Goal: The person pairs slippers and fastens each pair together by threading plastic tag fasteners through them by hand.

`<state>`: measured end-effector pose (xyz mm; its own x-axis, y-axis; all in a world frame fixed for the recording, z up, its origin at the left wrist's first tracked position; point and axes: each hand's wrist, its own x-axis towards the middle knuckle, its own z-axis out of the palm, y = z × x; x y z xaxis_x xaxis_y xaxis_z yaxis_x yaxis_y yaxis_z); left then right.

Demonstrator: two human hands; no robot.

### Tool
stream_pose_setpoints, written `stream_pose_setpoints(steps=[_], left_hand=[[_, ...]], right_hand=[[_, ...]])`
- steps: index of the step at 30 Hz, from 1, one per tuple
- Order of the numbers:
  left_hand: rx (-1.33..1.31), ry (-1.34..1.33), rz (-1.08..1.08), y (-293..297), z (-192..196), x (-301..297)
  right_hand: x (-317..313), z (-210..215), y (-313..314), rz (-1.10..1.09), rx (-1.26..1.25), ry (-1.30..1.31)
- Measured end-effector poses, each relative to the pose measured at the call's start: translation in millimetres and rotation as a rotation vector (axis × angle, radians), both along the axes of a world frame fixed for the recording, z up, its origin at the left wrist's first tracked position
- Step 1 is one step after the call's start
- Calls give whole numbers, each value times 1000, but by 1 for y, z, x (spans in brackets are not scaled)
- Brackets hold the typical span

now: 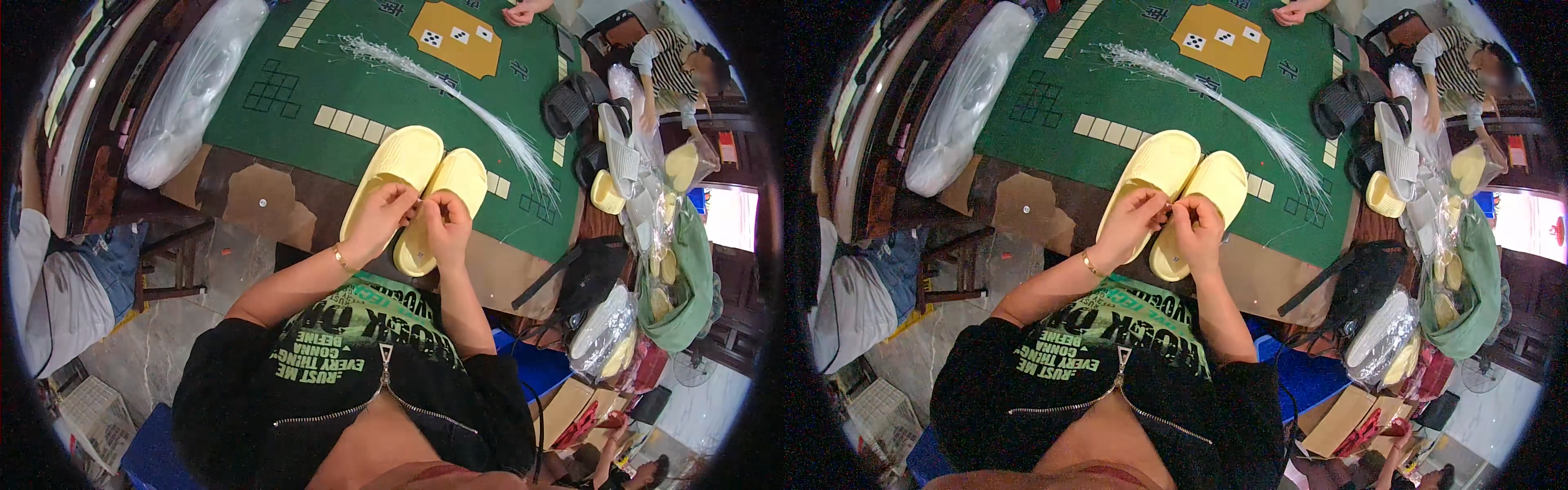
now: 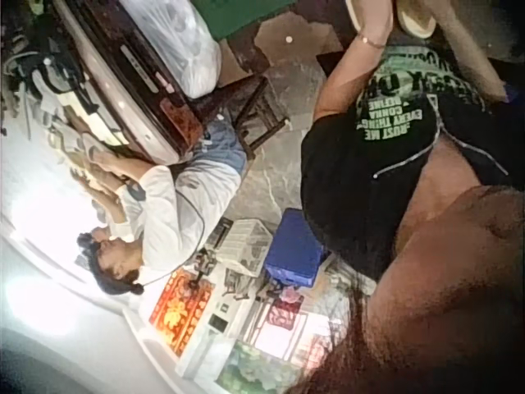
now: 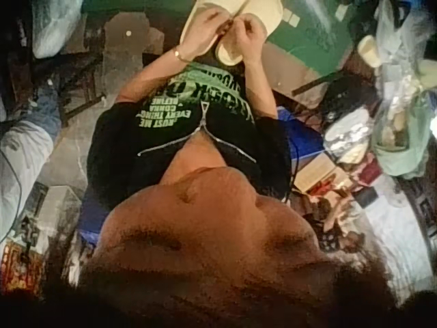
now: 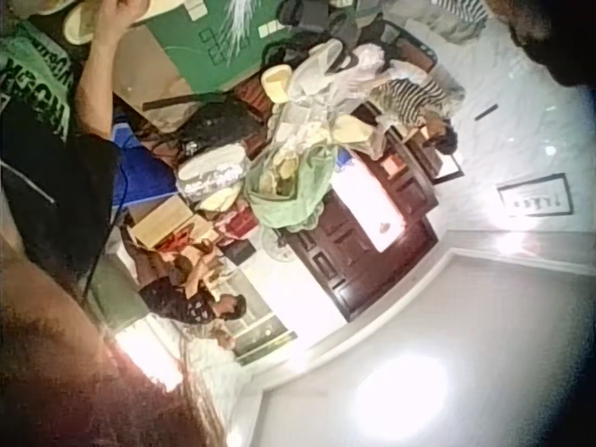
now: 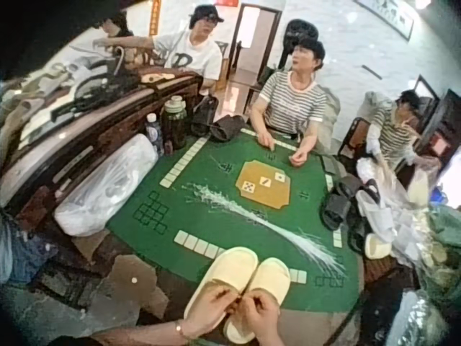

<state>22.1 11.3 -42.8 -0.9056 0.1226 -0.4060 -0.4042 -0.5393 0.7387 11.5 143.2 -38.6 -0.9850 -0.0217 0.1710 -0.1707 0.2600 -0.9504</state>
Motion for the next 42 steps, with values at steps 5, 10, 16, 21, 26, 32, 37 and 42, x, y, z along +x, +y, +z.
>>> stream_pose_setpoints(steps=[5,10,16,21,26,32,37,42], left_hand=[[-167,122,0,3,-8,-1],[-743,387,-30,2,2,-3],[-1309,456,-263,5,14,-15],[-1476,562,-166,9,3,-19],[-1471,613,-53,-2,-1,-17],[-1503,514,58,-53,8,-23],[-1661,386,135,-125,20,-41],[-1716,251,355,-202,1,-58]], right_hand=[[6,-16,17,-79,-162,-118],[6,3,32,53,-711,-318],[11,28,36,127,-919,-274],[14,31,36,230,-958,-251],[12,39,51,148,-894,-177],[-3,51,94,80,-962,-17],[-5,60,132,-42,-1136,51],[-10,51,152,-284,-1194,3]])
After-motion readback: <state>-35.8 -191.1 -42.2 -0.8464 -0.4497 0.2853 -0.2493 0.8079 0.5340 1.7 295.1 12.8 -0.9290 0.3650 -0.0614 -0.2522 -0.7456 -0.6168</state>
